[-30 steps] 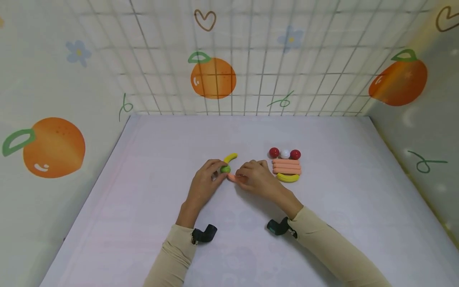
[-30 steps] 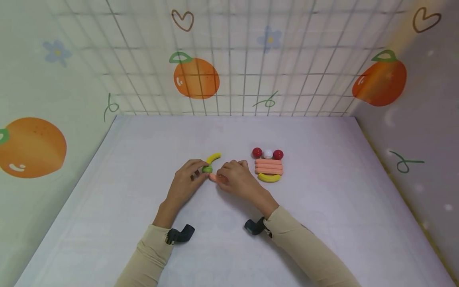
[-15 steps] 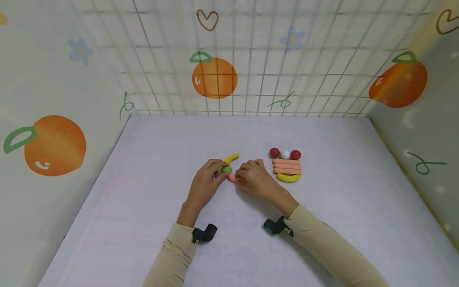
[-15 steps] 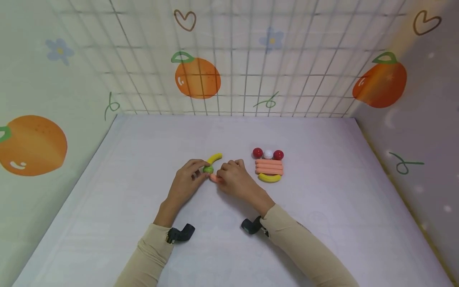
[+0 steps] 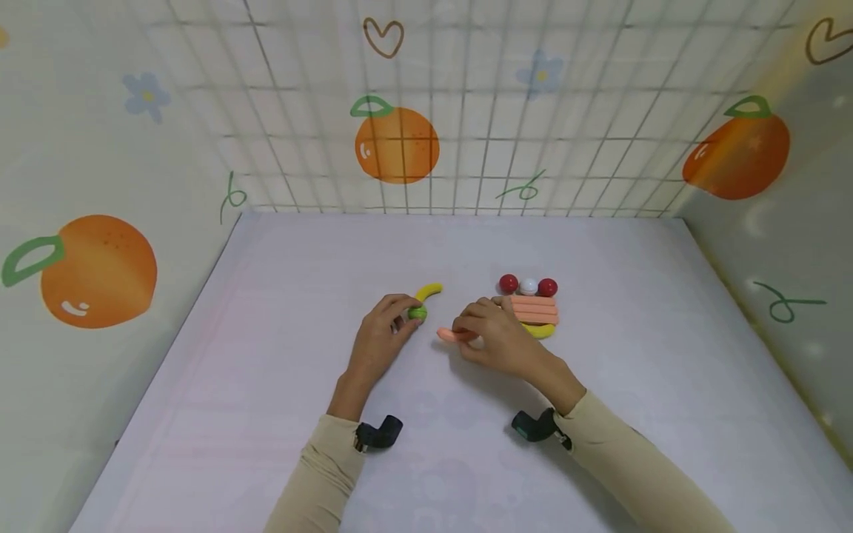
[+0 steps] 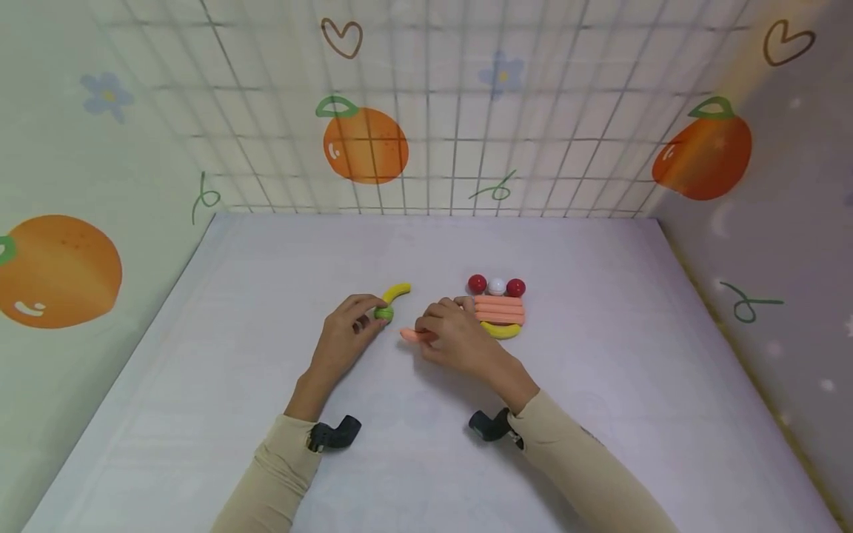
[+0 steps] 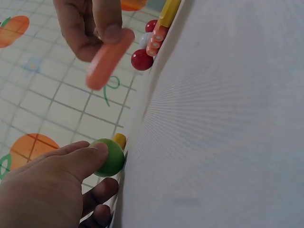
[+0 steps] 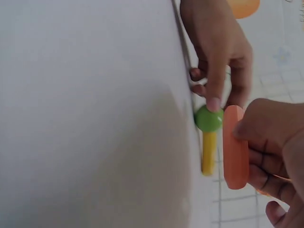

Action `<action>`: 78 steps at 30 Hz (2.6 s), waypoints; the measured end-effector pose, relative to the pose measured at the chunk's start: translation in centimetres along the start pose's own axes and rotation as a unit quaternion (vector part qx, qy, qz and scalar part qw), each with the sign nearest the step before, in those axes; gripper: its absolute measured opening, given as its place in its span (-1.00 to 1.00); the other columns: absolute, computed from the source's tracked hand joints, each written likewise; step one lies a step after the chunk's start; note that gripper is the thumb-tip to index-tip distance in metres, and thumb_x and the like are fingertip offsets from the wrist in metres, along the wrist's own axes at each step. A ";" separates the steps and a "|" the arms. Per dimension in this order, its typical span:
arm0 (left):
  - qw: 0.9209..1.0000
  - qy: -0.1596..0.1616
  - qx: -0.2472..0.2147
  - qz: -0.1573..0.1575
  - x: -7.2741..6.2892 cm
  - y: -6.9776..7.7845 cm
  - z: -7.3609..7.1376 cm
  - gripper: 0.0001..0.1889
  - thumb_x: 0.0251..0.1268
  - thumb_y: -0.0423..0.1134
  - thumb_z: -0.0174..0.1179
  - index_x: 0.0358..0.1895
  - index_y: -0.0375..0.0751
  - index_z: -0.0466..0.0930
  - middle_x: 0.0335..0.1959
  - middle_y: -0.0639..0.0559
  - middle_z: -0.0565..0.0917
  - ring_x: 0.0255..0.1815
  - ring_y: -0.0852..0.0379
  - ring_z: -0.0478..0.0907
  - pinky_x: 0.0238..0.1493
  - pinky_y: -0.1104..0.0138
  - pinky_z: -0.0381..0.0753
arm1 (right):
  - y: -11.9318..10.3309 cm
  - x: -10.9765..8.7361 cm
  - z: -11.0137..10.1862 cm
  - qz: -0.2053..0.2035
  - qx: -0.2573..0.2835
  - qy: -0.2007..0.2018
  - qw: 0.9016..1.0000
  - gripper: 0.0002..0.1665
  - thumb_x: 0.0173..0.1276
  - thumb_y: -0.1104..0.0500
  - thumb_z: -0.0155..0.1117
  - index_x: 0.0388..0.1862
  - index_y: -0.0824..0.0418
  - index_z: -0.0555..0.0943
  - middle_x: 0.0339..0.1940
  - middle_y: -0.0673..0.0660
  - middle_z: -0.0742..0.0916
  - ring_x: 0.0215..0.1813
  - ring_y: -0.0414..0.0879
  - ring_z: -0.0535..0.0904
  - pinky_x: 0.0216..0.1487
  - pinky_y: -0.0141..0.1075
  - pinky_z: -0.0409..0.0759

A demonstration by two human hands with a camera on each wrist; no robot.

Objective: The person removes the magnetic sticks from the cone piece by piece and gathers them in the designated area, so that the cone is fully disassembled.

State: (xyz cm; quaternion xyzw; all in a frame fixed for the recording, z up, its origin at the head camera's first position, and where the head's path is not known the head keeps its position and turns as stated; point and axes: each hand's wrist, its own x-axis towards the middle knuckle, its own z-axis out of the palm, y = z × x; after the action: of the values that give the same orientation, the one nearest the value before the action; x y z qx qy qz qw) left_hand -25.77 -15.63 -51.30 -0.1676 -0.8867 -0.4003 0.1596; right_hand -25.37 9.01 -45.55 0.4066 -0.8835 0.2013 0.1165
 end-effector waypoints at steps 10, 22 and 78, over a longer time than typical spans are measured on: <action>1.000 -0.001 0.004 -0.012 -0.1 -0.1 0.1 -0.68 0.30 -0.23 0.38 0.11 0.04 0.67 0.13 0.19 0.56 -0.30 0.26 0.51 -0.34 0.36 0.55 | 1.6 -2.3 -2.8 0.010 -0.002 0.032 0.999 -0.85 0.12 0.26 0.46 -0.30 0.09 0.75 -0.26 -0.07 0.71 -0.06 -0.09 0.55 0.05 -0.01 0.28; 1.000 -0.012 -0.006 -0.017 0.3 0.6 0.2 -0.69 0.31 -0.25 0.37 0.10 0.01 0.67 0.12 0.16 0.56 -0.31 0.25 0.51 -0.34 0.35 0.56 | 3.6 -5.5 -4.4 0.016 -0.036 0.069 0.997 -0.78 0.05 0.29 0.53 -0.29 0.12 0.74 -0.24 -0.01 0.73 0.04 0.01 0.60 -0.02 0.06 0.28; 0.999 -0.025 0.025 0.018 -0.1 -0.2 0.1 -0.82 0.38 -0.19 0.29 -0.02 -0.02 0.74 -0.01 0.26 0.57 -0.29 0.34 0.50 -0.29 0.37 0.55 | 3.6 -6.2 -2.5 0.023 -0.015 0.070 0.997 -0.78 0.11 0.29 0.54 -0.24 0.18 0.74 -0.19 0.06 0.72 -0.01 0.02 0.58 -0.04 0.05 0.32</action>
State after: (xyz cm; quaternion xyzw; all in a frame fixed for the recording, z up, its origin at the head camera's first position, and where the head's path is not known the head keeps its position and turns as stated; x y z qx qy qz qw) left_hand -25.79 -15.64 -51.52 -0.1898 -0.8971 -0.3703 0.1487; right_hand -24.02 16.38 -46.53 0.3694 -0.8850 0.2190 0.1799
